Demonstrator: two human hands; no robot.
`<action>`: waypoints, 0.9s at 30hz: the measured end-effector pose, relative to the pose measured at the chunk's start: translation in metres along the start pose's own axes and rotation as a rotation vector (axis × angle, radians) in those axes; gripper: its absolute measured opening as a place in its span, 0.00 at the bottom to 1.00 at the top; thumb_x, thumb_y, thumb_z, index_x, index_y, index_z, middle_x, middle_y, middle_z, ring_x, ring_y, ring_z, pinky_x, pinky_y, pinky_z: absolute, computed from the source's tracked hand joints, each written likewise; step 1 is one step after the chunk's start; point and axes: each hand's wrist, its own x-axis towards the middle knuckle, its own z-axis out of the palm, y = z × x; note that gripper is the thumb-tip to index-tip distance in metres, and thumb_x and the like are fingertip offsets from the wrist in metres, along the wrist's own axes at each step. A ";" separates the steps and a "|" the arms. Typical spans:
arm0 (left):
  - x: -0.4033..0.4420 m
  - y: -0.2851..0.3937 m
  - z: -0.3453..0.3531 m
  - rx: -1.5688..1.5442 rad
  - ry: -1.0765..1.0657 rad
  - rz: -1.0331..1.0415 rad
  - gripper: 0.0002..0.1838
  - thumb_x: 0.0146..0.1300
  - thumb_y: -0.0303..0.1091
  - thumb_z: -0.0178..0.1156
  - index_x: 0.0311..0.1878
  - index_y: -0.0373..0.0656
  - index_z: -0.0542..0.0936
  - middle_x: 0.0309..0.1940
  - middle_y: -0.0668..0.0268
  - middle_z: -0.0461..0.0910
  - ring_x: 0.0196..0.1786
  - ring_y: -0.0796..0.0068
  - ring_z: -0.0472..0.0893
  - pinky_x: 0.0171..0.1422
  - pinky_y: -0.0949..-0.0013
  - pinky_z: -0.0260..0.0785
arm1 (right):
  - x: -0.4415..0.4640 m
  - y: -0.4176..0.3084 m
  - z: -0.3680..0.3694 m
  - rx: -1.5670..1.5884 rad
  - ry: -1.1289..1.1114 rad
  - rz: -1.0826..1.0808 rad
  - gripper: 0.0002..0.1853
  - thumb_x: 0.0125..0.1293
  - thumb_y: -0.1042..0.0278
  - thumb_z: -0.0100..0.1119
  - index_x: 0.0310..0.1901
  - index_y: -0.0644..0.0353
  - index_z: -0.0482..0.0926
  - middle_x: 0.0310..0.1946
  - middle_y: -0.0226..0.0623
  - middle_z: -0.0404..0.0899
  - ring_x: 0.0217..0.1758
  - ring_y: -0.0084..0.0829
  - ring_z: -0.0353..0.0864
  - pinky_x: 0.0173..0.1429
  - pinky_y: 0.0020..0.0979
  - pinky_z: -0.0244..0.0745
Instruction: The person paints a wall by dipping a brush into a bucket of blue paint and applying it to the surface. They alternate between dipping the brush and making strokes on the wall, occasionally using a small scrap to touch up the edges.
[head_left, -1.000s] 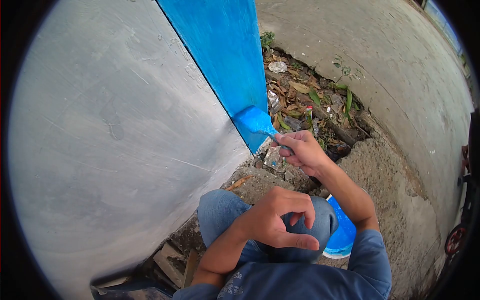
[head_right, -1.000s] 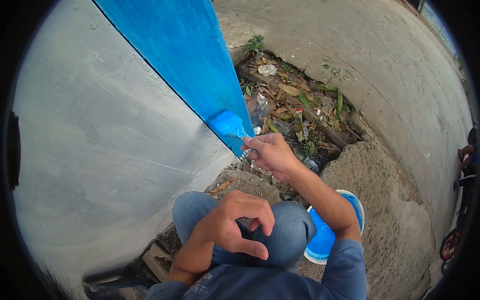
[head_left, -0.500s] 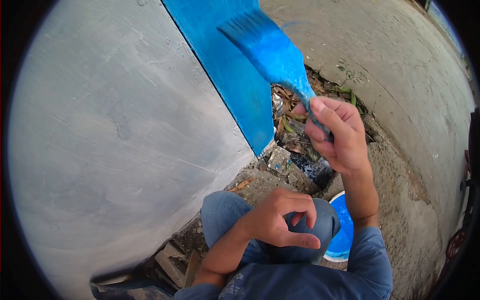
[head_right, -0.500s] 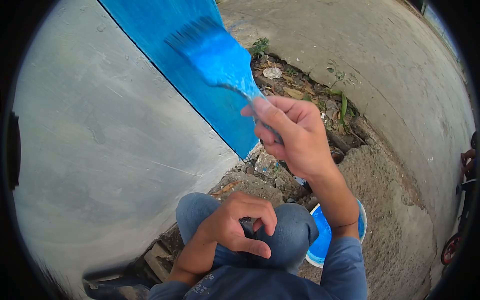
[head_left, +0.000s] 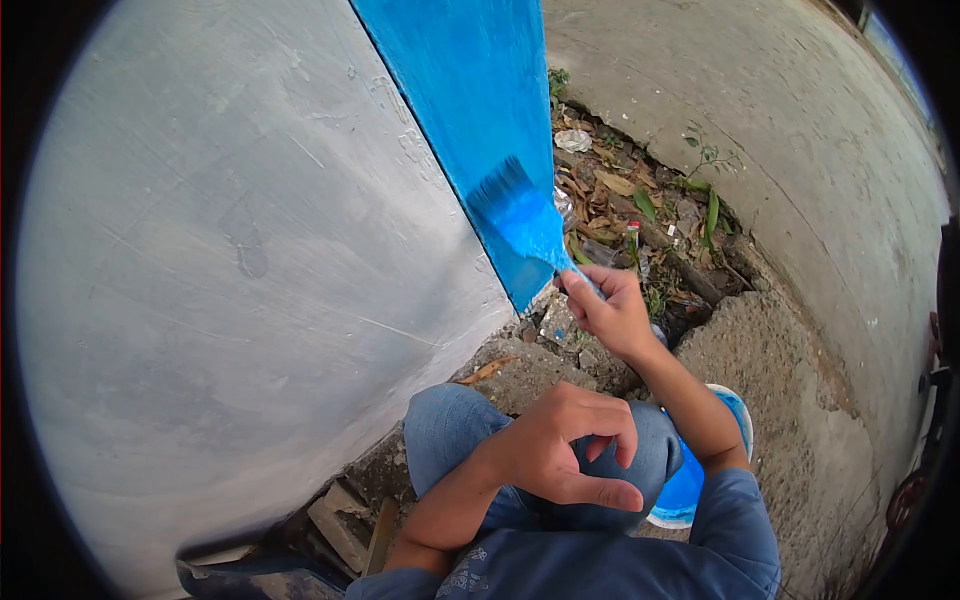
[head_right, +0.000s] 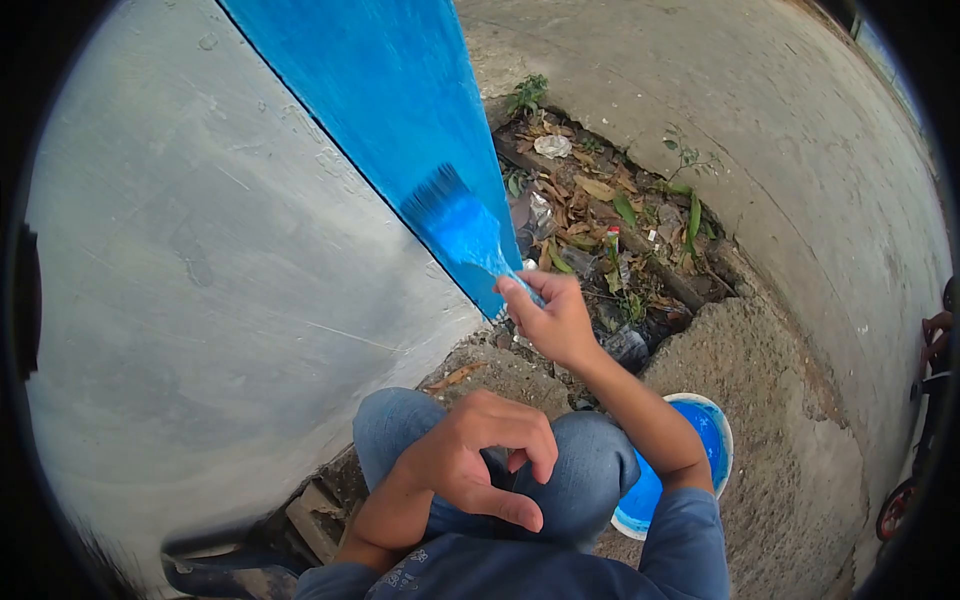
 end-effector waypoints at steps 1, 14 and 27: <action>0.000 0.000 0.000 0.004 -0.002 -0.005 0.21 0.49 0.49 0.76 0.28 0.43 0.78 0.27 0.68 0.79 0.21 0.76 0.73 0.25 0.75 0.65 | -0.002 0.014 -0.001 -0.049 0.012 -0.005 0.14 0.72 0.62 0.54 0.37 0.67 0.80 0.17 0.22 0.68 0.16 0.12 0.60 0.19 0.19 0.53; 0.004 -0.003 0.002 0.003 -0.005 0.017 0.21 0.49 0.49 0.75 0.28 0.43 0.78 0.27 0.69 0.79 0.21 0.77 0.73 0.25 0.75 0.65 | -0.003 0.077 -0.022 0.057 0.065 0.613 0.15 0.71 0.62 0.56 0.37 0.69 0.80 0.19 0.26 0.71 0.14 0.15 0.61 0.16 0.21 0.50; 0.008 -0.006 0.003 0.006 -0.011 0.004 0.20 0.50 0.47 0.76 0.28 0.42 0.78 0.28 0.68 0.79 0.22 0.78 0.74 0.26 0.76 0.66 | -0.011 -0.102 -0.001 0.240 -0.101 0.272 0.15 0.72 0.61 0.55 0.40 0.68 0.79 0.19 0.24 0.69 0.15 0.12 0.57 0.17 0.19 0.47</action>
